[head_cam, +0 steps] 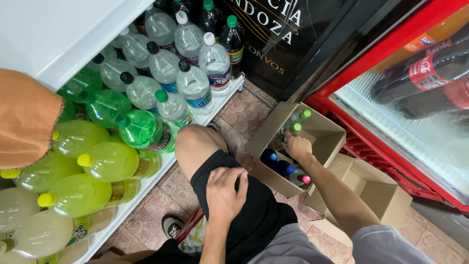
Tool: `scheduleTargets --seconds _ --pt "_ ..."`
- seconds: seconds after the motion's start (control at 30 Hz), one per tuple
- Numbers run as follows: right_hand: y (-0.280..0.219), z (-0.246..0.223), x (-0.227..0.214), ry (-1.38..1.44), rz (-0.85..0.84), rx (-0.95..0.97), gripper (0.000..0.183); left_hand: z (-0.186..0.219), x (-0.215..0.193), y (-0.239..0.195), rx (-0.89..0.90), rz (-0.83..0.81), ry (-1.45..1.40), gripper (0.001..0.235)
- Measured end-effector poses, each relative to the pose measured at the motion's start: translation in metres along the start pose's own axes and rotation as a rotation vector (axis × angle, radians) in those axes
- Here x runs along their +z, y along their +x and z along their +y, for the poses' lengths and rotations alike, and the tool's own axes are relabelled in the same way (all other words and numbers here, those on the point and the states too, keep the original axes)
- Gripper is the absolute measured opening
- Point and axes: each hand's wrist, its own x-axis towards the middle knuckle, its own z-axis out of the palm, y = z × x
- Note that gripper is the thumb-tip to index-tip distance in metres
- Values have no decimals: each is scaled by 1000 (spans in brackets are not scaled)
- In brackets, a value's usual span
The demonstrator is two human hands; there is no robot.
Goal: The person cleans and stocks several glass bottles of vodka on the store shelves, taking some from a box and arranging them.
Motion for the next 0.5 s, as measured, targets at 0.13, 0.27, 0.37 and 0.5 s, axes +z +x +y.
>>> scheduleTargets --seconds 0.13,0.27,0.37,0.5 --pt "-1 10 12 -36 -25 55 68 0 -1 -2 -4 14 -15 14" --pt "-2 33 27 -33 -27 117 51 -5 -1 -7 -12 32 -24 12" --pt "-12 45 38 49 -7 222 56 -4 -1 -13 -7 48 -21 13" --pt "-26 45 34 258 8 251 40 -6 -1 -15 2 50 -23 13"
